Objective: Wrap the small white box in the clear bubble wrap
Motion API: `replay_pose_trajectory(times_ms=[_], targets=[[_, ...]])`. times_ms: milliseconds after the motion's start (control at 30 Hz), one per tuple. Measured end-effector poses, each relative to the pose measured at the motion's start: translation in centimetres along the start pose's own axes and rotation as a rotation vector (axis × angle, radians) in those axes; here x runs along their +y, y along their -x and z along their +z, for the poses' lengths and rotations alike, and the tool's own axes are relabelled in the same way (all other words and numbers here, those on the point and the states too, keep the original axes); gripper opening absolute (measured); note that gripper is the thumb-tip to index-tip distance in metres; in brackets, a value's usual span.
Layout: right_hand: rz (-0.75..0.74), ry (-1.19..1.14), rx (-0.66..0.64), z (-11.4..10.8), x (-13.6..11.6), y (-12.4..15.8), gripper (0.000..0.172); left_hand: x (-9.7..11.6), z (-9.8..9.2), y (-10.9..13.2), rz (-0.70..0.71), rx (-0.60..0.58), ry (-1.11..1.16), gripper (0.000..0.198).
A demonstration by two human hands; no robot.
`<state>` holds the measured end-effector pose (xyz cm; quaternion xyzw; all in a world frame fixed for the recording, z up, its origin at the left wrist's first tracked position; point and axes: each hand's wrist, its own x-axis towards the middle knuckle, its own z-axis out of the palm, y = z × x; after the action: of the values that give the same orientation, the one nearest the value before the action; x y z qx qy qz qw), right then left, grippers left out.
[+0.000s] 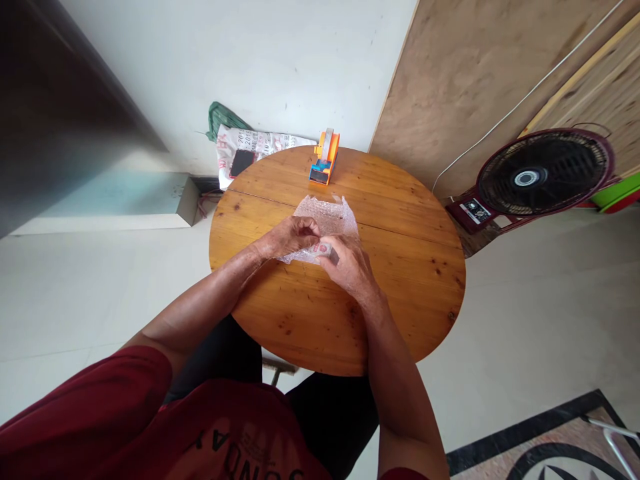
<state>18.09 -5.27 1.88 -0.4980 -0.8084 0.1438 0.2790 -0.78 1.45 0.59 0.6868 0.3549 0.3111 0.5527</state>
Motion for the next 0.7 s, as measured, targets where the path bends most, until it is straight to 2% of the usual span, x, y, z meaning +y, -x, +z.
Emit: replay_pose_trajectory(times_ms=[433,700], targets=[[-0.020,-0.065,-0.012,-0.28,-0.12,-0.09,0.012,0.14,-0.16,0.15,0.019,0.010,-0.015,0.013],[-0.017,-0.045,-0.007,-0.03,0.10,-0.10,0.012,0.13,-0.38,0.38,0.002,0.016,-0.063,0.018]])
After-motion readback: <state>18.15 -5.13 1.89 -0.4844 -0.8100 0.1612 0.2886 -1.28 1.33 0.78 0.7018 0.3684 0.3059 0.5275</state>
